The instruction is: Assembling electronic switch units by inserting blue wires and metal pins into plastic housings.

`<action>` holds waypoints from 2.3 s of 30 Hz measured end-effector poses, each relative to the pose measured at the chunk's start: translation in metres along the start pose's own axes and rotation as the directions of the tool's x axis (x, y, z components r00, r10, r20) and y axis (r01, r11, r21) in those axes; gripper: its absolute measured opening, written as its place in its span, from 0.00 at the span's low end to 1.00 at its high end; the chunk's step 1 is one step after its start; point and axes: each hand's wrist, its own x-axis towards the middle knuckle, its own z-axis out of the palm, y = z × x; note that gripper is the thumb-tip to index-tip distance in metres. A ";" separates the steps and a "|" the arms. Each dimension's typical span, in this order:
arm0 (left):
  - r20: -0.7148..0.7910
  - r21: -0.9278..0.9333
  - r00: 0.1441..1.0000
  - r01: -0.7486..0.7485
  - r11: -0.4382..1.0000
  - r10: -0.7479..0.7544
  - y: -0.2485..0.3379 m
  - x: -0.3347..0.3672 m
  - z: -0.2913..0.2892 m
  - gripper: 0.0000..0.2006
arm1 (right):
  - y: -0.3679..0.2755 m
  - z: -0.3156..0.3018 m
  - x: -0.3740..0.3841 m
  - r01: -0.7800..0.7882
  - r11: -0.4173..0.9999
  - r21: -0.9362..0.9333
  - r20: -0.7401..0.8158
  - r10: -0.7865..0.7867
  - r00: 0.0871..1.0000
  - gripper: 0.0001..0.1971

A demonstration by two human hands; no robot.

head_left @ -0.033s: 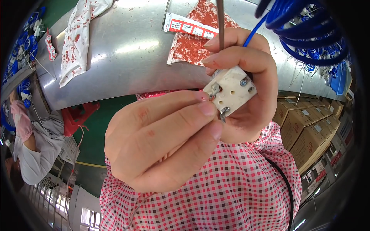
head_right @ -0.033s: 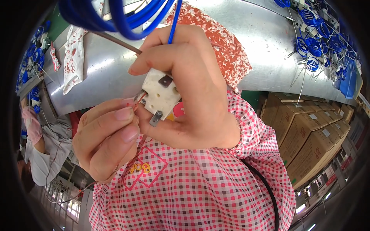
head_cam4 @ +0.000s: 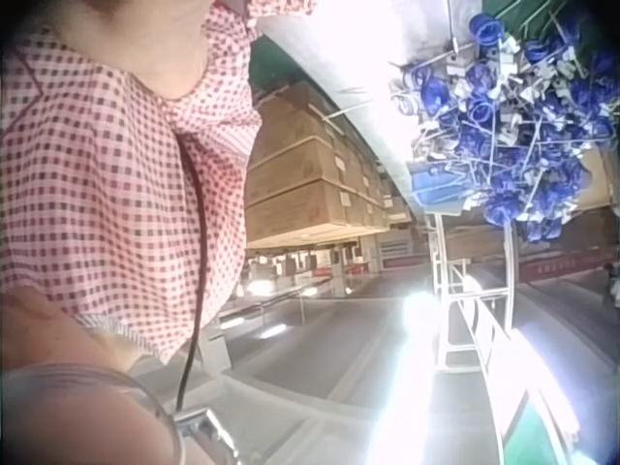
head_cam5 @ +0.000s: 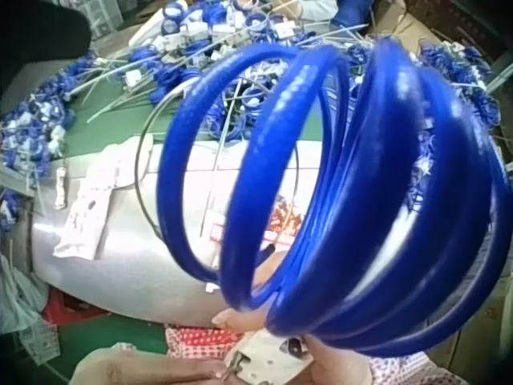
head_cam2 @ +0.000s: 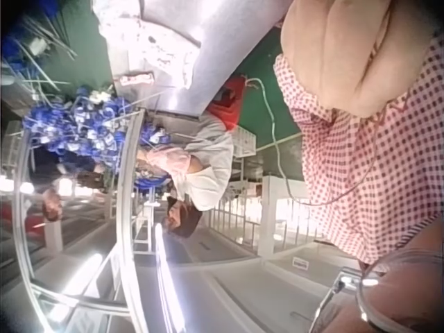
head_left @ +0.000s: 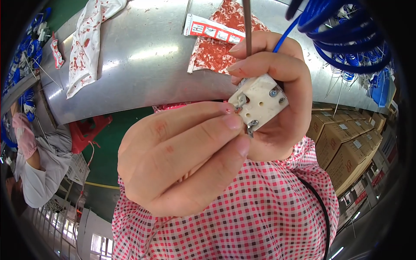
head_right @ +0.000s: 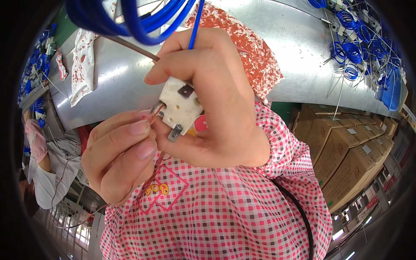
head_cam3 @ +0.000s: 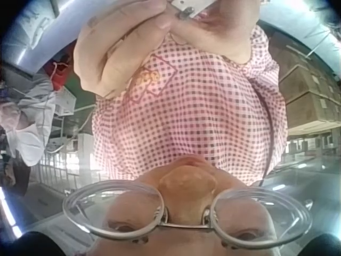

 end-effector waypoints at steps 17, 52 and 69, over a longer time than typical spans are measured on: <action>0.154 0.033 0.985 0.067 0.997 -0.071 0.002 0.015 -0.012 0.13 | -0.006 0.007 -0.005 -0.131 0.991 0.039 0.000 0.131 0.991 0.23; 0.051 -0.208 0.988 -0.131 0.969 0.144 -0.009 -0.007 -0.012 0.13 | -0.008 0.006 0.002 -0.114 0.982 0.151 -0.052 0.123 0.991 0.20; -0.098 -0.296 0.995 -0.014 0.955 -0.015 -0.003 -0.013 0.012 0.08 | -0.005 -0.001 -0.004 -0.107 0.985 0.138 -0.083 0.119 0.989 0.22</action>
